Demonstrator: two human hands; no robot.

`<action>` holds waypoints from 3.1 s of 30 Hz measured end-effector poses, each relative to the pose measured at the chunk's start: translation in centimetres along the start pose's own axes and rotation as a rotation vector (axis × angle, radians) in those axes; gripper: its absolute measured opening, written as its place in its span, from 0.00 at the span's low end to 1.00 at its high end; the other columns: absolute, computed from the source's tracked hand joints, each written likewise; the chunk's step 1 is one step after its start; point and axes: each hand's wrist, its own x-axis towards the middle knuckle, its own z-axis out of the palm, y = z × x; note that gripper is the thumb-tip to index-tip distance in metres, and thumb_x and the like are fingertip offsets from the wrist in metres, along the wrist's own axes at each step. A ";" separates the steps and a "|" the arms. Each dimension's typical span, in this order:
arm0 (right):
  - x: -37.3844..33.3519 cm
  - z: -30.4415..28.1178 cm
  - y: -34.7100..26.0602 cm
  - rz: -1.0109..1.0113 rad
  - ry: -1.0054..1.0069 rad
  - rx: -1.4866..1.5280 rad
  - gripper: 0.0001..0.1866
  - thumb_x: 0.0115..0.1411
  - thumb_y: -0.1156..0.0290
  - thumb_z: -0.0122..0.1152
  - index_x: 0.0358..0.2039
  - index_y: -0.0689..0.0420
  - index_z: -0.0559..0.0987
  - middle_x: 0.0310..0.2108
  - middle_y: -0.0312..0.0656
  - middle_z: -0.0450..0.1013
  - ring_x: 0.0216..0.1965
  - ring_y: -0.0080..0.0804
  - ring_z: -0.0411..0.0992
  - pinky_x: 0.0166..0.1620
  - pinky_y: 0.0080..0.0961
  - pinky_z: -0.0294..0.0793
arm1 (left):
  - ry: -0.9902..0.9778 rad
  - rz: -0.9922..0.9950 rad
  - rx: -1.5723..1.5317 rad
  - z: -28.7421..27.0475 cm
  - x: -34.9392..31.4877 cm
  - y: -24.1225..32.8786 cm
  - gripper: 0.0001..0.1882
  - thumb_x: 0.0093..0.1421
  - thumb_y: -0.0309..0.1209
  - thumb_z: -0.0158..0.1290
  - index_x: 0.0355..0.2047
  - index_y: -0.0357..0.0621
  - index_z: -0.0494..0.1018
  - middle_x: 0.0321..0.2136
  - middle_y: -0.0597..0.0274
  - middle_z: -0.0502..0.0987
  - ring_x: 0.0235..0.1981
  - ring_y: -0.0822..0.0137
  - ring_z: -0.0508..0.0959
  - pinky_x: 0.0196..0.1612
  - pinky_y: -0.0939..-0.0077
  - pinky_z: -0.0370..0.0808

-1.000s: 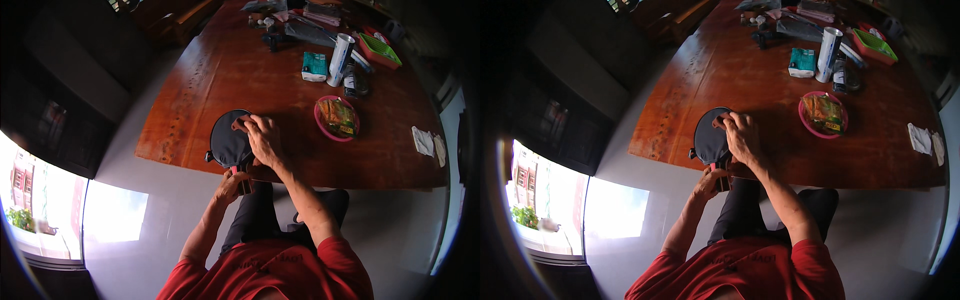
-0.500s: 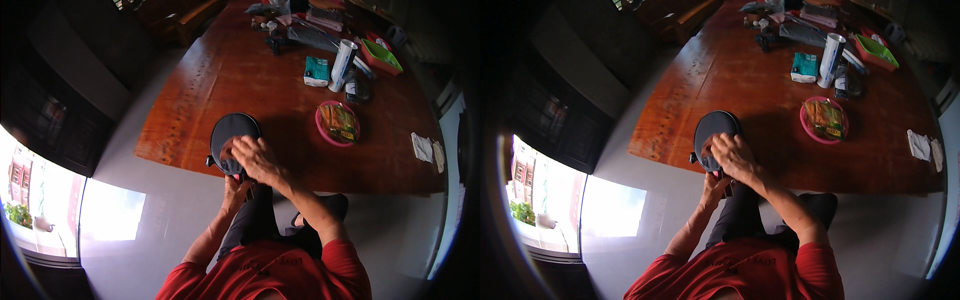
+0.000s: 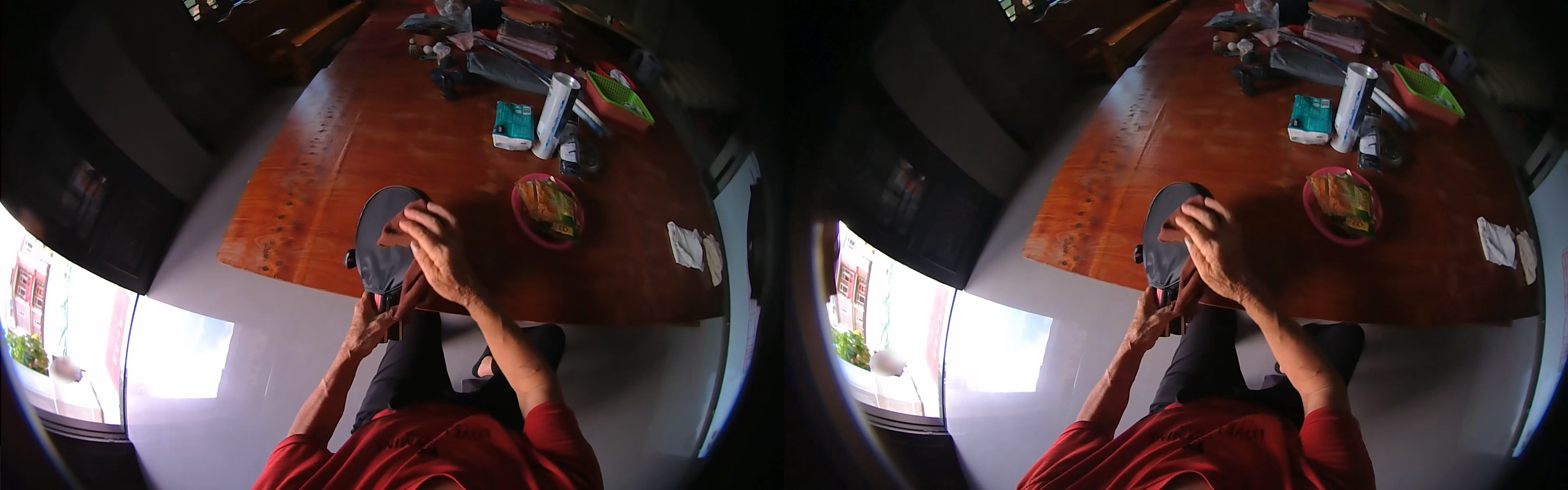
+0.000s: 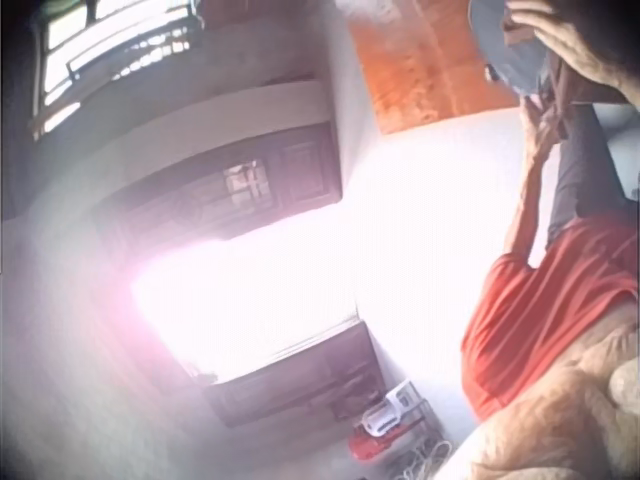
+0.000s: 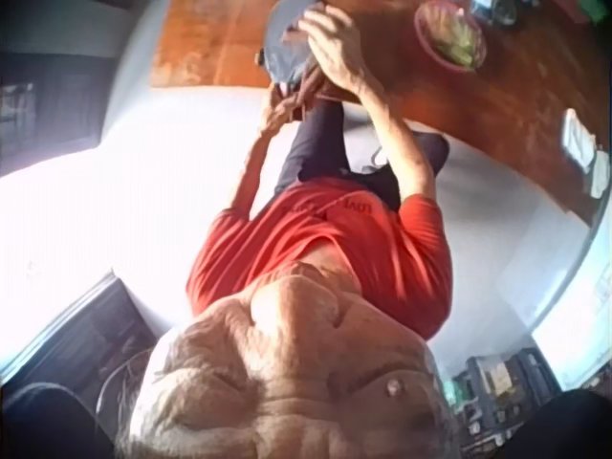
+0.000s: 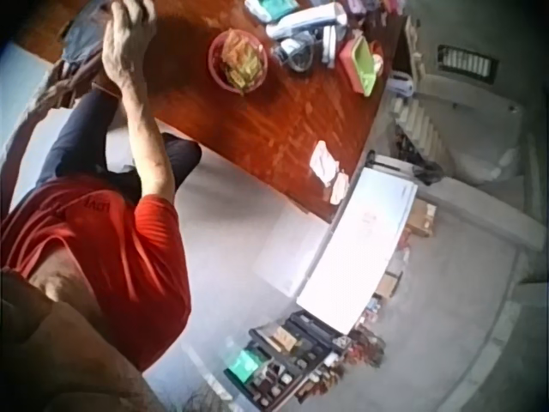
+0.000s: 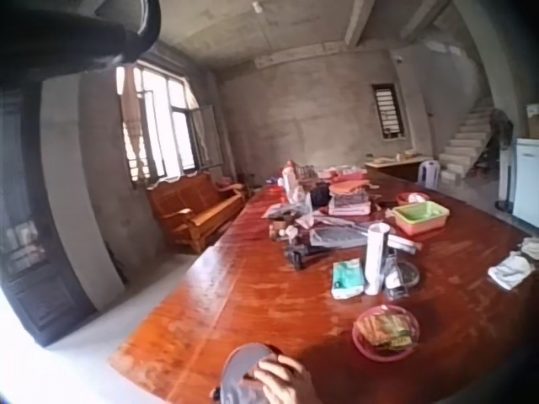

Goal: The person sits on the floor and wipes several small packaged items with a brown cloth, placing them into a pink plastic basket. The person also wipes a black circular object and the wooden table surface.

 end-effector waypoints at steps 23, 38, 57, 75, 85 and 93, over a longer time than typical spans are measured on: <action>-5.8 -2.1 7.1 0.256 0.187 0.430 0.18 0.70 0.63 0.47 0.54 0.60 0.71 0.50 0.48 0.71 0.50 0.39 0.70 0.53 0.30 0.68 | -0.461 -0.398 -0.783 7.0 1.6 1.1 0.15 0.60 0.35 0.59 0.45 0.46 0.69 0.34 0.62 0.76 0.28 0.66 0.76 0.29 0.64 0.76; -3.7 -4.5 0.6 0.085 0.049 0.001 0.24 0.56 0.79 0.59 0.56 0.61 0.72 0.55 0.49 0.65 0.55 0.53 0.64 0.57 0.44 0.66 | -0.391 -0.484 -0.943 7.5 3.3 -1.0 0.27 0.64 0.57 0.48 0.51 0.51 0.69 0.26 0.62 0.76 0.22 0.66 0.78 0.24 0.64 0.82; -9.5 -5.2 -6.5 -0.015 -0.246 0.271 0.24 0.51 0.76 0.64 0.50 0.60 0.76 0.52 0.48 0.66 0.50 0.44 0.67 0.56 0.36 0.68 | -0.407 -0.483 -0.720 4.5 3.3 -1.5 0.44 0.57 0.72 0.42 0.63 0.55 0.62 0.52 0.55 0.73 0.51 0.54 0.74 0.52 0.57 0.74; -12.6 0.1 -7.8 0.380 -0.110 0.095 0.28 0.56 0.79 0.56 0.59 0.60 0.67 0.57 0.58 0.60 0.53 0.57 0.64 0.54 0.43 0.69 | -0.134 -0.381 -0.576 7.1 1.8 -0.1 0.31 0.67 0.54 0.45 0.62 0.48 0.62 0.51 0.60 0.74 0.49 0.63 0.74 0.53 0.65 0.72; -11.4 -8.9 -5.8 1.029 0.031 0.971 0.17 0.68 0.73 0.49 0.56 0.63 0.70 0.46 0.42 0.76 0.47 0.26 0.73 0.51 0.22 0.72 | 0.120 -0.446 -0.214 6.5 1.5 -1.4 0.18 0.61 0.45 0.59 0.35 0.41 0.75 0.25 0.67 0.75 0.24 0.73 0.74 0.28 0.78 0.72; -14.9 -0.2 -6.5 0.602 -0.220 0.312 0.32 0.59 0.82 0.51 0.64 0.65 0.57 0.56 0.64 0.61 0.56 0.59 0.64 0.54 0.43 0.71 | 0.114 -0.406 -0.336 7.6 2.6 -3.1 0.18 0.66 0.42 0.52 0.44 0.37 0.74 0.34 0.61 0.79 0.31 0.70 0.79 0.34 0.75 0.77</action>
